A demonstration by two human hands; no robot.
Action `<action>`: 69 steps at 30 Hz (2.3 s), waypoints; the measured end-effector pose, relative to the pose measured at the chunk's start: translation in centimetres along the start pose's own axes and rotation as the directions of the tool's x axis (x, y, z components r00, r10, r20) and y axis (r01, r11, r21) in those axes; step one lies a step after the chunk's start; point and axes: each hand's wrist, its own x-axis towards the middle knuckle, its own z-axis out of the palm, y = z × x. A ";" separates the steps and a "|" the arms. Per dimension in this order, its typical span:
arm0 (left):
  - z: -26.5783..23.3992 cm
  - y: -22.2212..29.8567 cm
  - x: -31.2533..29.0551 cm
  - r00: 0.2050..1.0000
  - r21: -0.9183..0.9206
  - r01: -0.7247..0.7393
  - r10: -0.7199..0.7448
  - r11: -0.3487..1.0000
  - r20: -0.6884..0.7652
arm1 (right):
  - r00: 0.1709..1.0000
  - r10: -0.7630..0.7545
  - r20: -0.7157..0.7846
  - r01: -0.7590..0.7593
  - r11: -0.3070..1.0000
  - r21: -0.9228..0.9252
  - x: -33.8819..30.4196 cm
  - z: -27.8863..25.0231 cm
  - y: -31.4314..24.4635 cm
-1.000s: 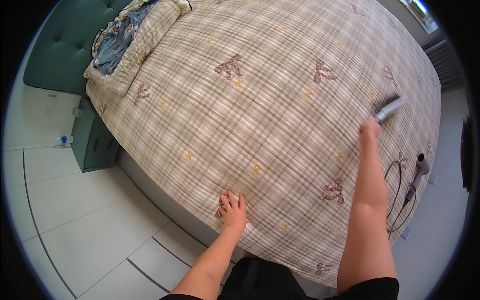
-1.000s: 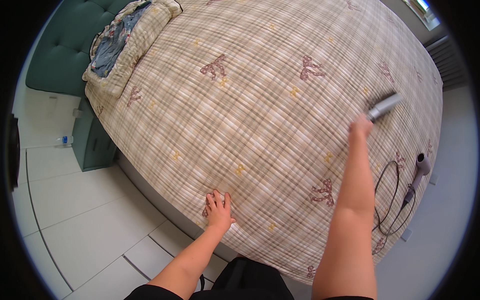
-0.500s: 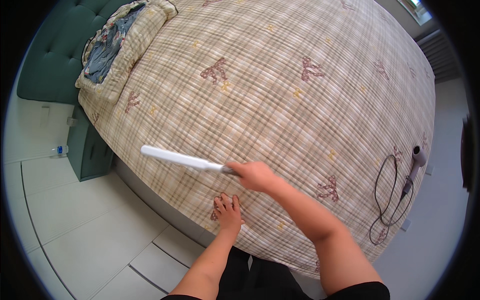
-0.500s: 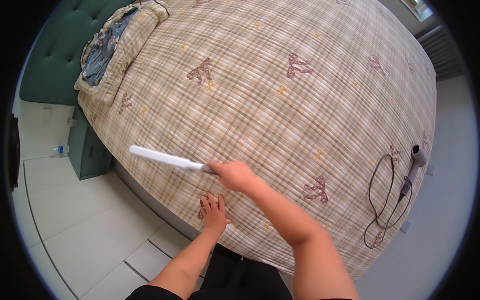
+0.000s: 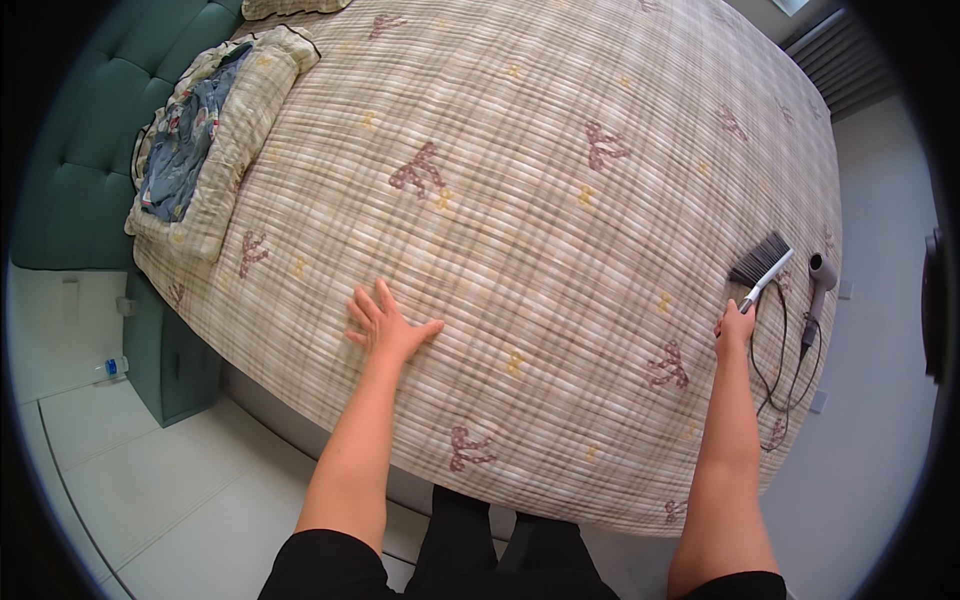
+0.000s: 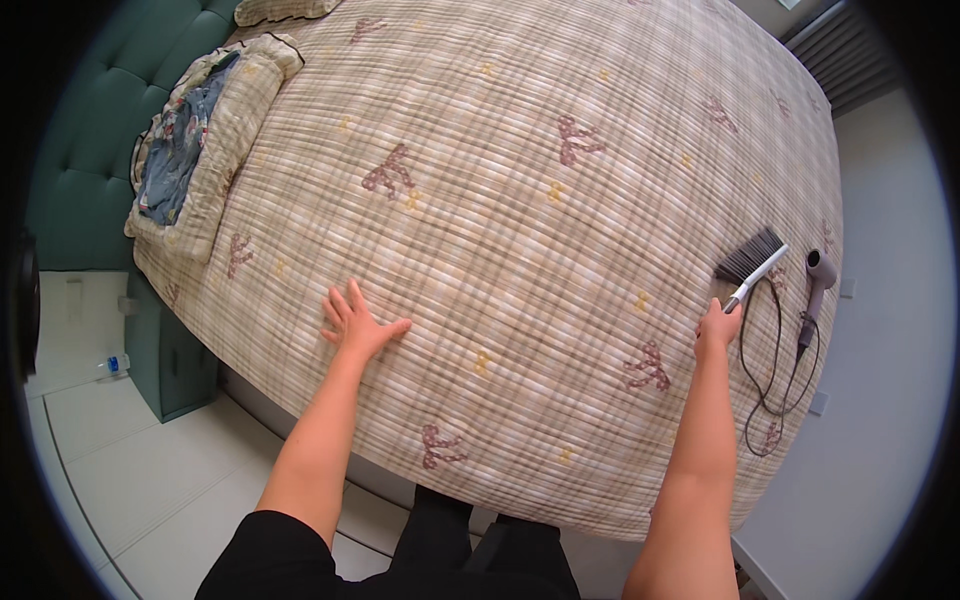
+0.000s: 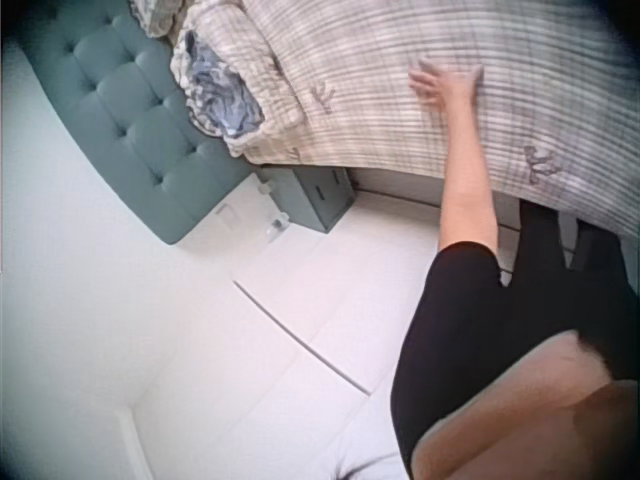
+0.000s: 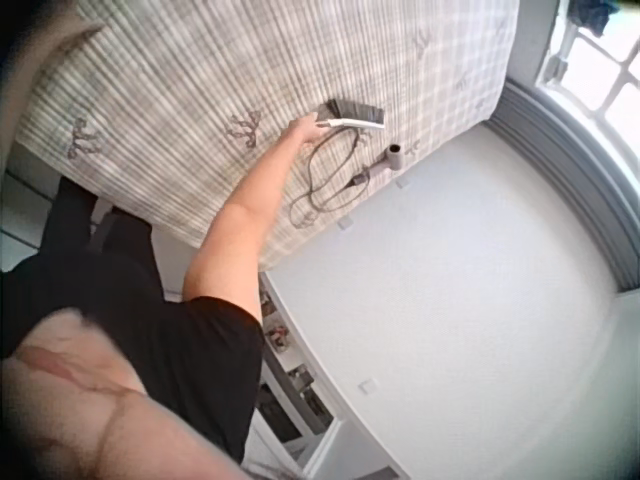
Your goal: The person wipes a door frame with a purple cloth while holding a hairdryer and a brush. They then place the hairdryer on the bed and use a long-handled brush to sweep the surface of the bed and a pillow.
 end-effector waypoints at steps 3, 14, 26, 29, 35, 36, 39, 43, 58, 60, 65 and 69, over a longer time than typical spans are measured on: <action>0.3 -1.7 2.9 0.894 0.117 0.125 -0.163 0.985 0.418 | 0.983 -0.168 -0.072 0.162 0.983 -0.089 -3.5 8.1 -1.4; -0.5 -2.7 4.4 0.827 0.053 0.053 -0.074 0.997 0.557 | 0.132 -0.086 0.988 0.856 0.513 -0.070 -33.0 28.6 0.4; -24.7 5.8 -6.4 0.292 -0.473 0.375 0.586 -0.797 -0.756 | 0.814 -0.537 0.221 0.552 0.834 -0.008 -17.1 25.4 0.4; -26.0 6.3 -6.8 0.231 -0.355 0.509 0.521 -0.784 -0.821 | 0.903 -0.386 0.186 0.369 0.921 0.124 -15.7 26.1 -2.1; -25.9 6.4 -5.6 0.186 -0.302 0.618 0.508 -0.726 -0.841 | 0.861 -0.323 0.394 0.289 0.946 0.145 -15.8 31.2 -7.1; -26.0 6.3 -5.5 0.180 -0.295 0.629 0.504 -0.719 -0.844 | 0.848 -0.283 0.448 0.252 0.959 0.129 -16.8 32.6 -7.6; -25.7 6.0 -4.7 0.176 -0.272 0.658 0.495 -0.702 -0.851 | 0.599 -0.421 0.681 0.552 0.833 0.029 -21.0 38.4 -7.0; -26.2 5.6 -3.6 0.167 -0.250 0.680 0.478 -0.690 -0.863 | 0.165 -0.222 0.961 0.897 0.438 -0.053 -34.8 41.5 -2.8; -20.3 -1.8 3.7 0.637 -0.785 0.194 0.684 -0.588 -0.355 | 0.472 -0.502 0.724 0.774 0.630 -0.068 -26.4 36.7 -8.8; -13.2 -6.1 6.8 0.907 -0.901 -0.347 0.339 0.260 -0.251 | 0.595 -0.633 0.496 0.768 0.630 -0.118 -19.4 38.9 -11.9; -2.5 -17.0 7.7 0.863 -0.172 0.371 -0.270 0.912 0.428 | 0.756 -0.276 0.593 0.374 0.926 -0.046 -22.6 46.2 -15.5; -1.6 -17.4 9.1 0.789 -0.101 0.386 -0.272 0.917 0.550 | 0.360 -0.307 0.881 0.904 0.348 -0.248 -35.7 51.4 -6.2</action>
